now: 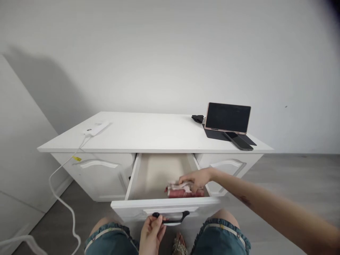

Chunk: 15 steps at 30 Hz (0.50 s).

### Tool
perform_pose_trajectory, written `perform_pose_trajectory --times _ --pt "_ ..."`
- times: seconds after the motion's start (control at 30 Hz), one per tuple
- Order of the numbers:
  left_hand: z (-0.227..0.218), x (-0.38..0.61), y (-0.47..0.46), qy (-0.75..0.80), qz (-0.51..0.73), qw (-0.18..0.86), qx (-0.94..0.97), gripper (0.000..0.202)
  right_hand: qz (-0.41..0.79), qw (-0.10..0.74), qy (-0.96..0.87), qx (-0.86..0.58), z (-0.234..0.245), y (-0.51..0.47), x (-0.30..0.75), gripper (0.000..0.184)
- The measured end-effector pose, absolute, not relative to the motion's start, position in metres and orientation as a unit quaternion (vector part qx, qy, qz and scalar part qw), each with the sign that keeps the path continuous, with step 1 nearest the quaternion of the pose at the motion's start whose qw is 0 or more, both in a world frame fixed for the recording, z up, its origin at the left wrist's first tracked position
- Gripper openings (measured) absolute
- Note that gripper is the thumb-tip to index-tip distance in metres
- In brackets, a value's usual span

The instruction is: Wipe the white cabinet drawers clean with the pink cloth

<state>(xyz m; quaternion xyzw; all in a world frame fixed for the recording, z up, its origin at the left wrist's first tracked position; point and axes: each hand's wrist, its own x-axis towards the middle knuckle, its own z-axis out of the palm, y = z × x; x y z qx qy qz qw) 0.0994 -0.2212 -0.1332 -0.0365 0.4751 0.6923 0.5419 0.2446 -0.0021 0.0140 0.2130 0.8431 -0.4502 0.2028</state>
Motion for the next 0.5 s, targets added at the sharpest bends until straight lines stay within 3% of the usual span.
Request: perform_pose_trajectory --times 0.13,0.23,0.37,0.5 --pt "-0.128 0.094 -0.207 0.46 0.705 0.54 -0.012 0.04 -0.437 0.047 0.864 0.246 0.08 -0.031 0.282 0.062" --pt "-0.127 0.089 -0.19 0.467 0.705 0.534 -0.002 0.041 -0.244 -0.074 0.912 0.321 0.088 -0.066 0.313 0.064" --pt "-0.125 0.084 -0.165 0.446 0.724 0.526 0.009 0.038 0.046 -0.172 0.897 0.404 0.027 -0.09 0.331 0.056" --pt "-0.121 0.082 -0.149 0.437 0.742 0.509 0.016 0.033 0.101 -0.289 0.826 0.474 -0.052 -0.089 0.311 0.057"
